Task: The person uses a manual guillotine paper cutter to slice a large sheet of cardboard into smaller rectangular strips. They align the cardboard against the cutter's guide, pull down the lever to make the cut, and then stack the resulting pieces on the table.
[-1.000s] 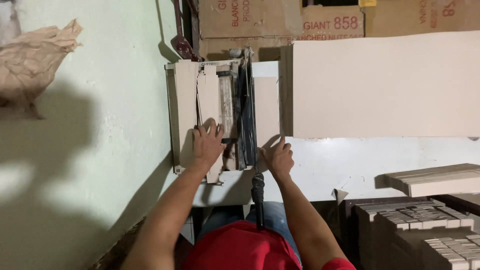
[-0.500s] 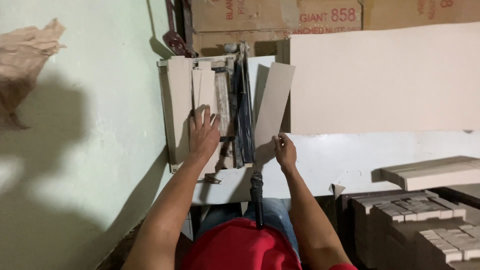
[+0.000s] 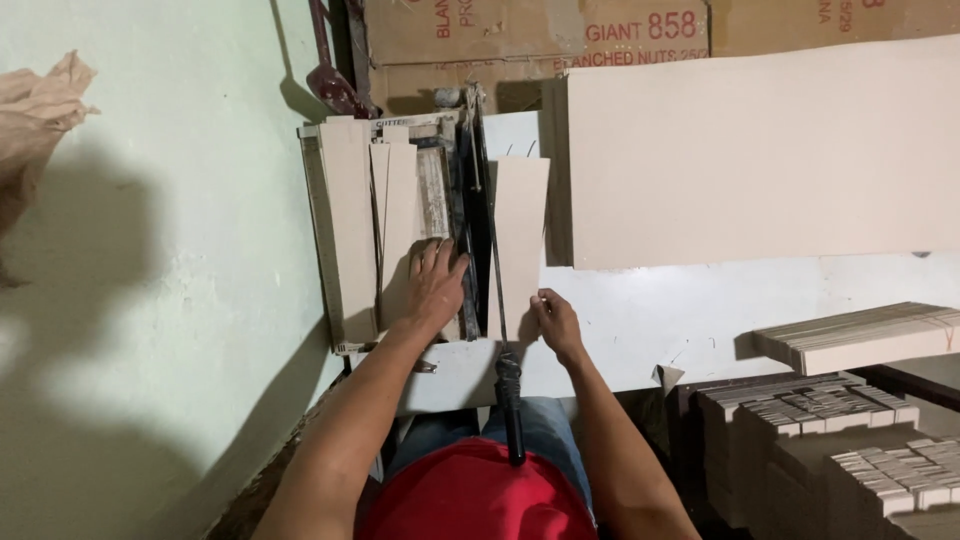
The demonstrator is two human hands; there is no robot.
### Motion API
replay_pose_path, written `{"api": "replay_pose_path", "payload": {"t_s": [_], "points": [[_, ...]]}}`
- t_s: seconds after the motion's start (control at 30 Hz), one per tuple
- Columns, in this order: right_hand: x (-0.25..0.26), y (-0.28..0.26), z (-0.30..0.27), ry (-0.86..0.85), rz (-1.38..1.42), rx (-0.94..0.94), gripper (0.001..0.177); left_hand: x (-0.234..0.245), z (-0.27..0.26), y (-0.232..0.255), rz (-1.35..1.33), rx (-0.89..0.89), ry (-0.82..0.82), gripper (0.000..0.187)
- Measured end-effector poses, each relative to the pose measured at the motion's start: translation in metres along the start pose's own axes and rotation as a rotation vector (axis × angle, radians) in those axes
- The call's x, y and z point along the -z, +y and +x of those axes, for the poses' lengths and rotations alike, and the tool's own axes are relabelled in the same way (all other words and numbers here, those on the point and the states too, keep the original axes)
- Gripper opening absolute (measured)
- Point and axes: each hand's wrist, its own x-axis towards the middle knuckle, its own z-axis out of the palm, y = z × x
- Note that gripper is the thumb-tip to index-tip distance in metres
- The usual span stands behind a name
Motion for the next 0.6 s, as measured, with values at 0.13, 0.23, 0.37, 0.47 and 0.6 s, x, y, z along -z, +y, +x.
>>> {"api": "replay_pose_path", "payload": {"t_s": [0.13, 0.23, 0.37, 0.47, 0.6], "points": [[-0.013, -0.008, 0.007, -0.009, -0.039, -0.038, 0.047, 0.001, 0.006, 0.000, -0.021, 0.010, -0.005, 0.045], [-0.017, -0.009, 0.006, -0.029, -0.203, -0.060, 0.049, -0.001, 0.005, 0.004, -0.044, 0.021, -0.014, 0.048], [-0.021, -0.032, 0.027, 0.041, -0.362, -0.005, 0.039, 0.012, 0.004, 0.012, -0.055, 0.036, -0.006, 0.056], [-0.022, -0.050, 0.036, 0.106, -0.418, 0.025, 0.033, 0.015, 0.015, 0.015, -0.046, 0.042, -0.030, 0.072], [-0.020, -0.063, 0.032, 0.114, -0.416, 0.035, 0.031, 0.016, 0.032, 0.023, 0.032, 0.099, -0.172, 0.111]]}}
